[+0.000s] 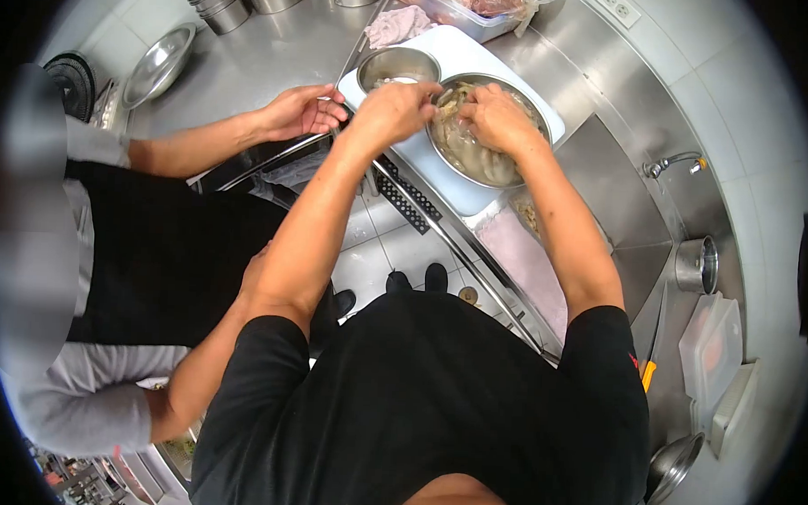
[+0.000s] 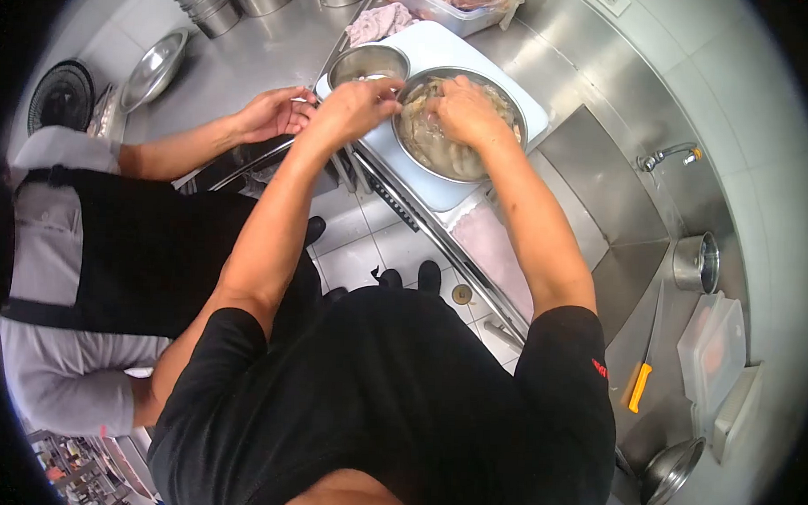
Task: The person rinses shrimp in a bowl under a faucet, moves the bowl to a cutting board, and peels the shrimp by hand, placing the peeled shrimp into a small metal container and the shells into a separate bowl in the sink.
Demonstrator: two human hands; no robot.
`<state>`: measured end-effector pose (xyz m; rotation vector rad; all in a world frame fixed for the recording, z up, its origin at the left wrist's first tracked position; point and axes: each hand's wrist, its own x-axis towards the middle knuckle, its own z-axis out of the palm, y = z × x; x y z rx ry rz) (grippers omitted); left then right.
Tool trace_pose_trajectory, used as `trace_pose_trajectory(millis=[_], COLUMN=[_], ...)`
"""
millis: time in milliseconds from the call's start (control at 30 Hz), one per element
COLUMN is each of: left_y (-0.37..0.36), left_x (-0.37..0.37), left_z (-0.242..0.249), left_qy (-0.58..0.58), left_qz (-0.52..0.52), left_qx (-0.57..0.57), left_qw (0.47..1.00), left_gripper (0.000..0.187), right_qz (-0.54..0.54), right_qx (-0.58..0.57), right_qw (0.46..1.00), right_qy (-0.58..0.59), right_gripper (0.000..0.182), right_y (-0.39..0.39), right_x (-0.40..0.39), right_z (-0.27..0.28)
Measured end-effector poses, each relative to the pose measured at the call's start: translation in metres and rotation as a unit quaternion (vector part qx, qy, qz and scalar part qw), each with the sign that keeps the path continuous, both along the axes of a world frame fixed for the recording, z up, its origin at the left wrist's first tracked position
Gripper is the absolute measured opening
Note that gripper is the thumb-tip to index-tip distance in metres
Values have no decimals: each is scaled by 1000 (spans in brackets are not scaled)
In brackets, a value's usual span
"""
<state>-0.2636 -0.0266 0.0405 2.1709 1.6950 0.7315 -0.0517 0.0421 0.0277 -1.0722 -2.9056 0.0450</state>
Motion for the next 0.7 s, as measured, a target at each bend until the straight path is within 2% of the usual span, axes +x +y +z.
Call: trace_pose_trajectory(millis=[33,167,233,267,333,433,500,600,700], left_y=[-8,-20,-22,-24,-25,-29,-32,-36,-37], left_x=[8,30,37,40,43,44,46,53,63], left_z=[-3,-10,-11,-12,-18,-27,-24,-23,-22], left_qy=[-29,28,42,87,176,177,179,192,197], left_qz=[-11,-8,-10,-15,-25,-8,8,27,49], left_qx=[9,47,47,40,31,24,9,1,21], left_qw=[999,998,998,995,983,984,984,981,979], left_gripper=[39,41,41,41,40,39,39,40,39], right_qz=[3,-34,-27,-25,-45,-34,-14,-8,75], right_qx=[-16,-105,-15,31,3,-53,-90,-99,-19], right_qw=[1000,994,999,999,999,997,996,995,994], right_qy=[-4,23,17,15,-27,-52,-24,-8,75], right_gripper=[27,27,30,31,35,38,36,30,26], right_y=[1,14,6,3,4,-6,-2,-8,-5], right_x=[1,7,16,19,18,14,15,16,22], right_z=[8,19,14,10,5,10,0,11,-4])
